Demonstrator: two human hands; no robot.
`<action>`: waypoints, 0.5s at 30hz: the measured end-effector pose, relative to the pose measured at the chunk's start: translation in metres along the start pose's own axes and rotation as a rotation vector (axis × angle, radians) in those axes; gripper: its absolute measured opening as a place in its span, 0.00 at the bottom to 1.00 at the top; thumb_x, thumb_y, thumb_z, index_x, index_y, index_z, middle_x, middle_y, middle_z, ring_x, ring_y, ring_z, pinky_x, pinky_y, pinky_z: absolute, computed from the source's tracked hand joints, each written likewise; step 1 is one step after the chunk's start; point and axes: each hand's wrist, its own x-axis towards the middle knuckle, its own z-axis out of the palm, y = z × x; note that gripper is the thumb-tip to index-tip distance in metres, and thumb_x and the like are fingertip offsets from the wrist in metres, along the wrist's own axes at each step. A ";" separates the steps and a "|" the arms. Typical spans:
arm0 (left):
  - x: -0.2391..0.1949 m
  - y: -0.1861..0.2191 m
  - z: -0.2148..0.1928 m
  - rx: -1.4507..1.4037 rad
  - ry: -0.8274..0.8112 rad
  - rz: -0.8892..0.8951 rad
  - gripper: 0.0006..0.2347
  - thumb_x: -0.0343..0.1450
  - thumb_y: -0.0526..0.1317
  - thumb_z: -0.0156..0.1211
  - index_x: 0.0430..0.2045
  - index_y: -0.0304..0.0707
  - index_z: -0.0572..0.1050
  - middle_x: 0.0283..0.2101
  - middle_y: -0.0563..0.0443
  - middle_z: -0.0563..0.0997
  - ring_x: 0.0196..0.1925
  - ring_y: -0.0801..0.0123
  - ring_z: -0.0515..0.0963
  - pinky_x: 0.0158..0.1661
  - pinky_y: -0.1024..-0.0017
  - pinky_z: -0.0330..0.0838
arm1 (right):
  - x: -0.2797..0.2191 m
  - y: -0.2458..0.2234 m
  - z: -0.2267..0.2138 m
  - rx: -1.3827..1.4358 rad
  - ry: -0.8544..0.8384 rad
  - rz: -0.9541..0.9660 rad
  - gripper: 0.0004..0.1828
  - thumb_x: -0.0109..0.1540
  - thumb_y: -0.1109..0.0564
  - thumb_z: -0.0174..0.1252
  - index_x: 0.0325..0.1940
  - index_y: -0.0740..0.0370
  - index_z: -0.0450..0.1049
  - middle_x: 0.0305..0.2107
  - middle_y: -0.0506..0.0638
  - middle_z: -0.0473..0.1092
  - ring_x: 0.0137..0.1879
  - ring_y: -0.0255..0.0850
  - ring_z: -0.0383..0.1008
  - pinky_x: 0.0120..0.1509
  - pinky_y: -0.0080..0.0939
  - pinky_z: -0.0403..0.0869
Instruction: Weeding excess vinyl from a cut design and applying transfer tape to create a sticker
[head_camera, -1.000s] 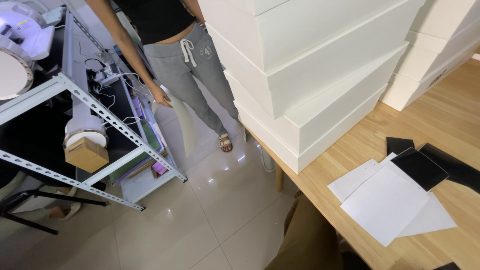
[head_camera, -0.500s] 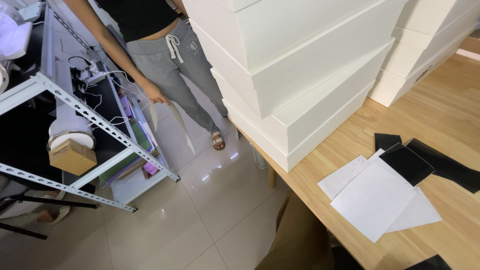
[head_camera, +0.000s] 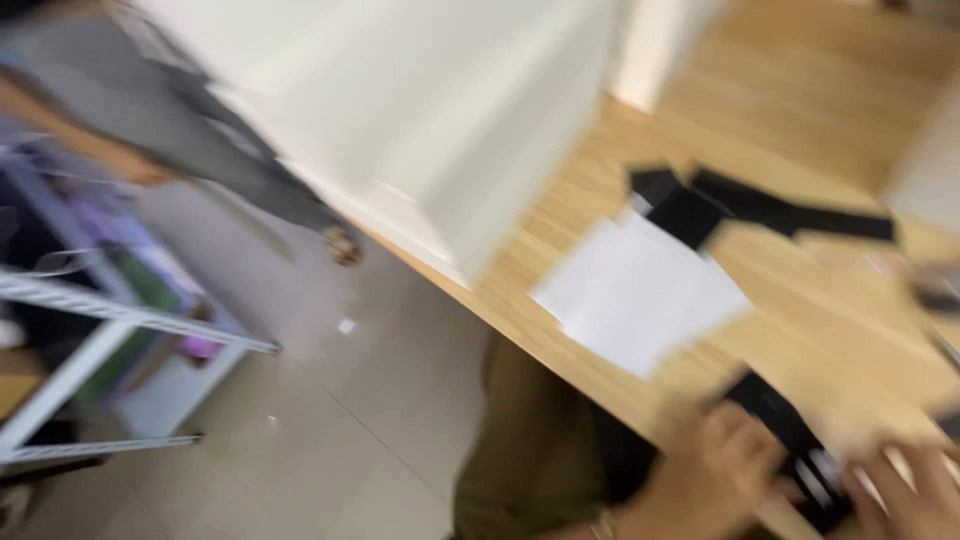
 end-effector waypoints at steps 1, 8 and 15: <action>0.017 0.016 -0.016 -0.072 -0.033 -0.018 0.14 0.78 0.43 0.56 0.33 0.25 0.72 0.38 0.40 0.72 0.45 0.45 0.71 0.42 0.56 0.65 | -0.002 -0.048 -0.057 -0.035 -0.077 0.034 0.04 0.66 0.50 0.58 0.40 0.44 0.79 0.46 0.41 0.76 0.55 0.40 0.76 0.78 0.50 0.66; 0.028 0.024 -0.026 -0.058 -0.157 -0.065 0.16 0.70 0.41 0.70 0.41 0.24 0.78 0.46 0.40 0.77 0.55 0.50 0.73 0.60 0.59 0.70 | 0.019 -0.062 -0.124 0.111 -0.343 0.285 0.07 0.68 0.46 0.54 0.44 0.44 0.76 0.55 0.43 0.67 0.67 0.57 0.59 0.68 0.62 0.58; 0.027 0.022 -0.022 -0.012 -0.161 -0.073 0.15 0.72 0.44 0.67 0.42 0.27 0.79 0.47 0.41 0.78 0.57 0.50 0.73 0.55 0.55 0.72 | 0.007 -0.035 -0.131 0.145 -0.399 0.419 0.06 0.67 0.51 0.55 0.44 0.49 0.76 0.56 0.43 0.65 0.66 0.55 0.56 0.59 0.62 0.59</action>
